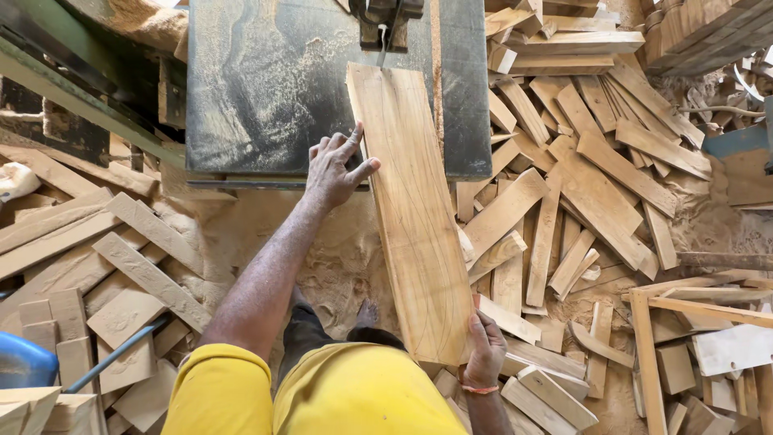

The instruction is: The person cuts long wooden planks on a vertical bandsaw, guiding each plank by hand through the blade to trim and shape it. They then cut along a drawn curve on a narrower board, turning the piece as they follow the line, and handle the cut pieces among scrap wood on the floor.

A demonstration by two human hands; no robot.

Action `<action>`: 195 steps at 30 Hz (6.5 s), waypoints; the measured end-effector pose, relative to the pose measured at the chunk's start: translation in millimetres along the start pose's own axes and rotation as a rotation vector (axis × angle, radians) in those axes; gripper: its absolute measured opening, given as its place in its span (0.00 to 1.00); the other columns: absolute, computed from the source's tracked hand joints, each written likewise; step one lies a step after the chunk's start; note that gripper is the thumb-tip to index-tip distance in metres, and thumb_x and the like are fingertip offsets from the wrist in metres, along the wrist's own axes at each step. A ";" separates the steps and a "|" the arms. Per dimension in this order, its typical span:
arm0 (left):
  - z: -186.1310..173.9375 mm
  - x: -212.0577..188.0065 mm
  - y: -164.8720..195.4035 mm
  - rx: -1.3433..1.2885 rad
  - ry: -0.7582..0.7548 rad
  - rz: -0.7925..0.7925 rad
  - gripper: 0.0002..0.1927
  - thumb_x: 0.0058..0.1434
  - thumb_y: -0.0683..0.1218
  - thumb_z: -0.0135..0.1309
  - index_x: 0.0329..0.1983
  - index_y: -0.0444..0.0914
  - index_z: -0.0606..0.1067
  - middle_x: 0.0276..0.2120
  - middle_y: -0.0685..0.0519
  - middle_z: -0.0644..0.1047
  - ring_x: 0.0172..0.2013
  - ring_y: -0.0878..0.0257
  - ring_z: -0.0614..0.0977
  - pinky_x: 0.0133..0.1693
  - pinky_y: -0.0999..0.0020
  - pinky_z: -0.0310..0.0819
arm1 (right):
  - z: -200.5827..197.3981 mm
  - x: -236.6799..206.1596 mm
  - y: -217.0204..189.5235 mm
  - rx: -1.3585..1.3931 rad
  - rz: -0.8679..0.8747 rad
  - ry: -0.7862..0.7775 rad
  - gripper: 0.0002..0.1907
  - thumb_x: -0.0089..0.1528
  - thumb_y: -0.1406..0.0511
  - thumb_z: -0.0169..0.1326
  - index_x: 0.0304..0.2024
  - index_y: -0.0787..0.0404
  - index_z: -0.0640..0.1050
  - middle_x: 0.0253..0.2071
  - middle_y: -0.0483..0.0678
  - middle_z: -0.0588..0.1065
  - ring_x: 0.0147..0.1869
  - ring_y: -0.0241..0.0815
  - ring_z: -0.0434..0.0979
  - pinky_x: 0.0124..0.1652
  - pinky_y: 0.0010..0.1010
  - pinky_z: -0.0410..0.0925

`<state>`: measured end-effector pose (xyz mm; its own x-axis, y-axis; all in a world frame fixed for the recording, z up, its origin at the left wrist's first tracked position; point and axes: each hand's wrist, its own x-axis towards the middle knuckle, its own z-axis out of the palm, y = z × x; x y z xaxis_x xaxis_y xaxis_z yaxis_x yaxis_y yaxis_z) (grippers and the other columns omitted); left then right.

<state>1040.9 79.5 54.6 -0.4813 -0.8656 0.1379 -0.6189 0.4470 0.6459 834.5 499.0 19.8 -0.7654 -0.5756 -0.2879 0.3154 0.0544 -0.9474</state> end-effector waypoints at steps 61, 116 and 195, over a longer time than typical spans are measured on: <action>-2.0 31.7 -4.7 0.030 -0.158 -0.138 0.48 0.63 0.79 0.34 0.80 0.53 0.48 0.45 0.52 0.69 0.45 0.62 0.72 0.50 0.59 0.58 | 17.4 40.9 5.6 -0.034 -0.025 0.100 0.06 0.64 0.68 0.62 0.42 0.65 0.83 0.40 0.45 0.80 0.43 0.31 0.77 0.48 0.22 0.70; -9.2 61.6 -21.0 0.107 -0.219 -0.172 0.47 0.63 0.79 0.33 0.80 0.57 0.42 0.53 0.49 0.71 0.49 0.61 0.77 0.48 0.57 0.64 | 53.0 49.8 13.4 0.001 -0.038 0.127 0.05 0.63 0.69 0.63 0.41 0.64 0.83 0.37 0.43 0.80 0.41 0.29 0.76 0.45 0.20 0.68; -32.3 29.7 -16.9 0.046 0.017 0.156 0.49 0.57 0.78 0.45 0.73 0.44 0.64 0.36 0.50 0.75 0.36 0.60 0.76 0.47 0.57 0.65 | 131.7 45.6 -18.4 0.083 0.038 -0.131 0.15 0.68 0.65 0.53 0.55 0.66 0.78 0.49 0.44 0.79 0.52 0.32 0.75 0.54 0.25 0.67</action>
<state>1057.1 39.0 72.1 -0.5634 -0.7884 0.2469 -0.5653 0.5858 0.5808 867.7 364.3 42.5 -0.6743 -0.6759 -0.2974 0.3920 0.0136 -0.9199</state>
